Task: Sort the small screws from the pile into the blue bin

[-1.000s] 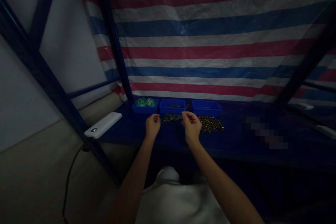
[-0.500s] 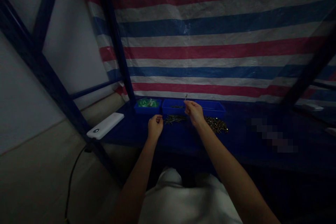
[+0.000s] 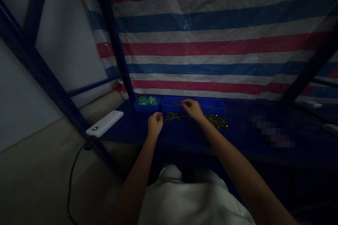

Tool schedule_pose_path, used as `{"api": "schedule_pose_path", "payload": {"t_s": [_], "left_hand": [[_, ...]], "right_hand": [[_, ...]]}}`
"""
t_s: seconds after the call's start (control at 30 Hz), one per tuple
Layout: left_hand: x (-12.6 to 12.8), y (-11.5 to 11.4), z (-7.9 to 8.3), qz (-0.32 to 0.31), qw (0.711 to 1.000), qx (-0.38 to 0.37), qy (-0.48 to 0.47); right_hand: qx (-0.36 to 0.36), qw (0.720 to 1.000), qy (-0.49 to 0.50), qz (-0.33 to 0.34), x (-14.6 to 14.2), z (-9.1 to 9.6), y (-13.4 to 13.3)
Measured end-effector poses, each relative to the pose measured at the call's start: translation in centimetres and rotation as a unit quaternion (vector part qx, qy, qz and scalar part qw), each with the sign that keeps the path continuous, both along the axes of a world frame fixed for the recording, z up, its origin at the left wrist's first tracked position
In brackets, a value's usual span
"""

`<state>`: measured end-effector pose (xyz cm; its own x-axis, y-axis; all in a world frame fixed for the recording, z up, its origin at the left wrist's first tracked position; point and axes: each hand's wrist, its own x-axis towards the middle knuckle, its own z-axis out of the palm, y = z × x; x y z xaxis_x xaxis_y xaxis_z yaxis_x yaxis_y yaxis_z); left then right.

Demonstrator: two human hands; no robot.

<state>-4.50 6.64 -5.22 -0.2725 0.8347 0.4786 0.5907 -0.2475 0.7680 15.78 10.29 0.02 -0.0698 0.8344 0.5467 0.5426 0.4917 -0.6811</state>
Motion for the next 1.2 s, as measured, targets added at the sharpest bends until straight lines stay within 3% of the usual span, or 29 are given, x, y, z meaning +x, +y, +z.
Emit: {"api": "schedule_pose_path", "payload": {"t_s": [0.1,0.27,0.43,0.63,0.9,1.07,1.2], "left_hand": [[0.1,-0.2,0.1,0.001,1.0,-0.002,0.002],[0.1,-0.4,0.2,0.0,1.0,0.004,0.004],[0.1,-0.2,0.1,-0.002,1.0,-0.001,0.006],[0.1,-0.2,0.1,-0.001,1.0,0.0,0.011],[0.1,-0.3,0.3,0.005,1.0,0.006,0.015],[1.7,-1.4,1.1,-0.054,0.997,0.049,0.011],[4.3,-2.7,2.0,-0.14,0.985,0.045,-0.089]], "right_hand": [[-0.022,0.988,-0.15,0.0,0.2,-0.9,-1.9],[-0.084,0.938,-0.331,-0.064,0.0,-1.6,-3.7],[-0.085,0.915,-0.385,-0.08,-0.3,-1.6,-3.9],[-0.1,0.915,-0.38,-0.087,-0.5,-2.1,-3.3],[-0.089,0.949,-0.286,-0.095,-0.4,-2.3,-3.0],[-0.016,0.999,-0.001,-0.028,-1.6,-2.3,-4.0],[-0.023,0.976,0.208,0.051,-3.1,-2.7,-5.7]]}}
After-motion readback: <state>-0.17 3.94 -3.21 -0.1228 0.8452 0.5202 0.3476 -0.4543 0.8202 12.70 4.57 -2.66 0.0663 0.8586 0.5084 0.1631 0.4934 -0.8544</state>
